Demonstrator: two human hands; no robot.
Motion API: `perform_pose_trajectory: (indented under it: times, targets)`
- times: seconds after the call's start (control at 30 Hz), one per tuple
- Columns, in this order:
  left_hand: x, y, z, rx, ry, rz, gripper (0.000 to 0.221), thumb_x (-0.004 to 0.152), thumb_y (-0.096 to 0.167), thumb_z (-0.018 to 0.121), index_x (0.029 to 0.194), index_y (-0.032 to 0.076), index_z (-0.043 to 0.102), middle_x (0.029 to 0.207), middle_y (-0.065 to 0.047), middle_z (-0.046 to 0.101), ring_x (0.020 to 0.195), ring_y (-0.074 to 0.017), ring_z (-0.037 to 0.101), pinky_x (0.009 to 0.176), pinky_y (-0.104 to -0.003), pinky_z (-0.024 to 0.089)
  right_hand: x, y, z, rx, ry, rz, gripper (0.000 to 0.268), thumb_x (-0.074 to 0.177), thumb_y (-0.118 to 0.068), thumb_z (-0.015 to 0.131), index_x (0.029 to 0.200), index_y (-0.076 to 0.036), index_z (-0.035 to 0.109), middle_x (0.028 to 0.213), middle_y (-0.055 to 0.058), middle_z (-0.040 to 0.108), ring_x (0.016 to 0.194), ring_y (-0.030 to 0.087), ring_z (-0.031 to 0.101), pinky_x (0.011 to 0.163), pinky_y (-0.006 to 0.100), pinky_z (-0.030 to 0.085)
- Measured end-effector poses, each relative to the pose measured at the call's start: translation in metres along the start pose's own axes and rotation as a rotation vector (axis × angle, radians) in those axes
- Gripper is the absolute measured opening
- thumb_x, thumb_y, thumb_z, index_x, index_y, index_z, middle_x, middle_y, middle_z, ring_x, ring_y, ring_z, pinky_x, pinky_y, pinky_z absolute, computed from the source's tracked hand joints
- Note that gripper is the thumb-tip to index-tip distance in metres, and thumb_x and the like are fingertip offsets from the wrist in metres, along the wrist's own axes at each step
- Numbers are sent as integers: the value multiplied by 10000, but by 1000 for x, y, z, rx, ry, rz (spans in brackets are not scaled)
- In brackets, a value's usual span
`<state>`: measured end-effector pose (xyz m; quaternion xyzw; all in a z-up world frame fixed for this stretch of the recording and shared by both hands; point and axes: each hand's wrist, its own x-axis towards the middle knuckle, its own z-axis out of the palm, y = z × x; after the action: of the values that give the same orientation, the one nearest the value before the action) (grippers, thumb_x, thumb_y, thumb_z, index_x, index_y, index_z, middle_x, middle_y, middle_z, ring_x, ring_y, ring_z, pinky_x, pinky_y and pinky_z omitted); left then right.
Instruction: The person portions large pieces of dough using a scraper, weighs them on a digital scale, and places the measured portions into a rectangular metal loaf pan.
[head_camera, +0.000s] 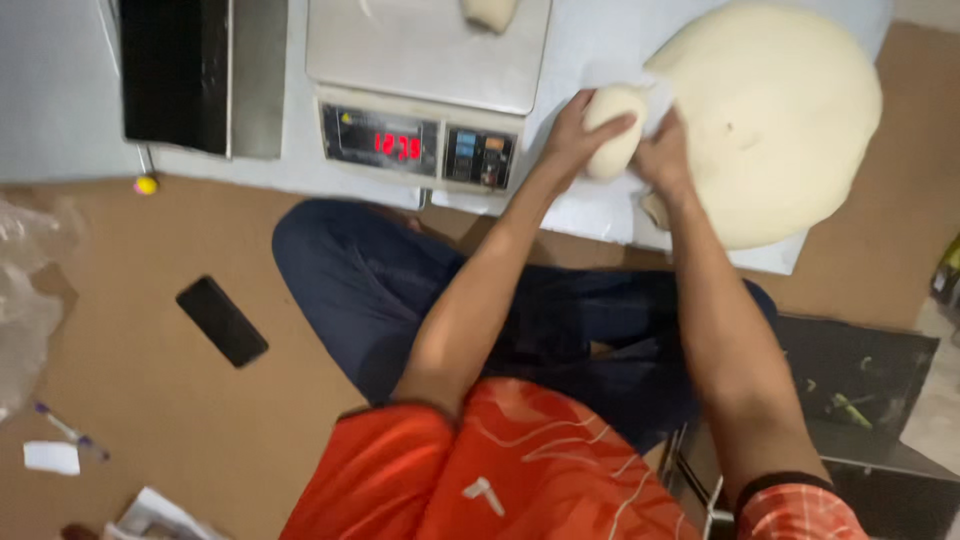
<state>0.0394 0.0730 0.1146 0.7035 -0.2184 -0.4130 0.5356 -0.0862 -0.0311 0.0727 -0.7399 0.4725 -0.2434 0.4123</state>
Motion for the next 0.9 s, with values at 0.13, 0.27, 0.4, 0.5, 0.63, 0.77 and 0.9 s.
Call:
perform_pose_trajectory:
  times: [0.13,0.27,0.4,0.5,0.63,0.77,0.9]
  targets:
    - [10,21,-144,-335,-91,425,498,950,76,825,1386,90,584,1393,-97,670,1276,-213,649,1253,-421,420,-26,-40,-9,-435,-233,64,650,867,-329,688,1381,11,481,1129,302,700,1024,526,650,884,603,490]
    - [64,99,-263,163,215,532,555,1039,368,785,1364,97,426,1295,-177,658,1187,-275,660,1068,-371,502,-50,-65,-6,-817,-342,-9,599,886,-268,593,1384,35,455,924,301,715,848,557,678,748,647,526]
    - [90,131,-258,1181,262,196,986,955,670,911,1568,53,446,1575,-410,137,1448,-586,51,1152,-771,147,-66,-89,-14,-974,-444,-16,666,832,-108,510,1493,-75,433,860,224,753,778,501,714,627,607,523]
    - [142,104,-189,1170,455,292,982,948,770,928,1417,-10,558,1357,-332,434,1273,-497,396,1091,-581,336,-29,-112,-48,-945,-495,163,644,887,-138,485,1522,-81,398,990,272,719,891,519,696,710,609,532]
    - [166,75,-112,1160,391,377,190,864,233,754,1005,109,726,964,-147,740,898,-362,669,805,-488,523,39,-117,-82,-757,-35,-35,450,938,-148,577,1323,6,403,848,333,672,740,636,609,618,700,463]
    - [135,54,-25,274,111,450,613,784,450,915,1229,129,641,1092,-82,811,973,-188,767,806,-350,598,83,-79,-53,-723,-182,302,429,894,-160,638,1242,-22,427,1032,250,665,920,512,657,728,620,539]
    - [125,15,34,837,-37,22,766,737,648,874,1278,184,593,1403,-136,388,1318,-436,400,1017,-576,417,79,-78,-42,-698,-205,319,553,854,-139,640,1342,3,423,1095,307,691,1028,562,649,859,627,525]
